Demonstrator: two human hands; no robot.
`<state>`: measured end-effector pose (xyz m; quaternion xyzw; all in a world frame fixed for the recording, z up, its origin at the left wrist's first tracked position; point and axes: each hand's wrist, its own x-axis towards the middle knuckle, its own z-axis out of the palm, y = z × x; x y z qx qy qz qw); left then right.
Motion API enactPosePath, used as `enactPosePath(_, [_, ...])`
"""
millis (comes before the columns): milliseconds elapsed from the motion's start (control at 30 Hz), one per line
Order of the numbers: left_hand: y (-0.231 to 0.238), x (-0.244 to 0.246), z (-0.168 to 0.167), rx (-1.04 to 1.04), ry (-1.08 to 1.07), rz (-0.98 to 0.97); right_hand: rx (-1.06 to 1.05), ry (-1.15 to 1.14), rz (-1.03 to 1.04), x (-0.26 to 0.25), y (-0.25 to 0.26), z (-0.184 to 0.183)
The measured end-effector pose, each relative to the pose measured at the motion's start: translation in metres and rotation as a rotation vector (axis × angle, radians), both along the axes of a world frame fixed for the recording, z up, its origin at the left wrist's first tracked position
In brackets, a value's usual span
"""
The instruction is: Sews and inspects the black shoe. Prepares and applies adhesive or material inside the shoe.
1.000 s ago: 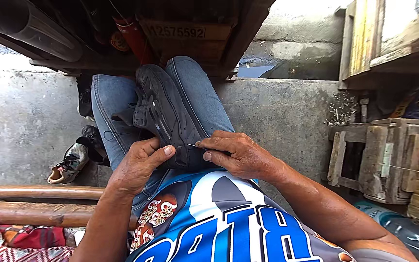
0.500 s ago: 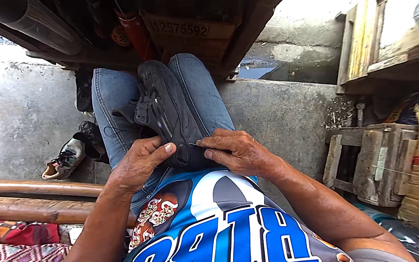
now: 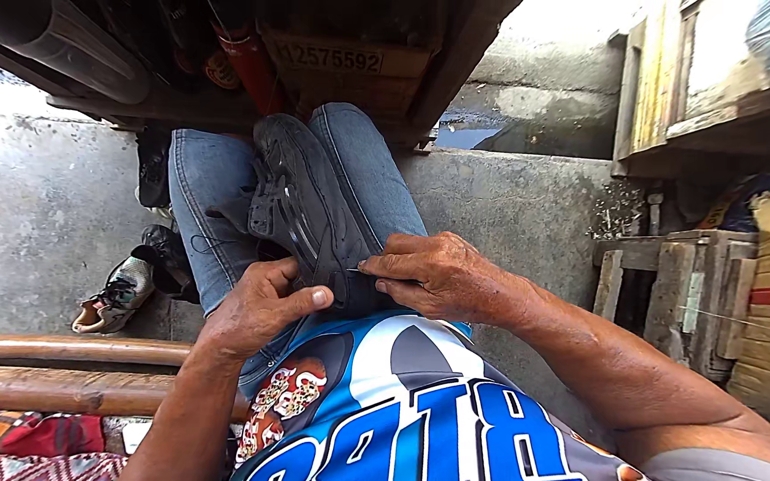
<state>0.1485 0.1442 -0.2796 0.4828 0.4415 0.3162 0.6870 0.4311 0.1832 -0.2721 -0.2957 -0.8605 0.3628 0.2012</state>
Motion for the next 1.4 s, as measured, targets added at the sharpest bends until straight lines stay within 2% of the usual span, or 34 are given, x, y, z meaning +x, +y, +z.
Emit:
enactPosePath(467, [-0.001,0.007,0.006,0.048,0.089,-0.074,0.058,-0.168,0.125,-0.001,0.014,0.023])
enactPosePath(900, [0.000,0.015,0.001,0.101,0.128,-0.089,0.143,-0.314,0.127,-0.017,0.012,0.023])
enactPosePath(1400, [-0.002,0.014,-0.005,0.089,0.097,-0.050,0.204,-0.355,0.119,-0.035,0.008,0.011])
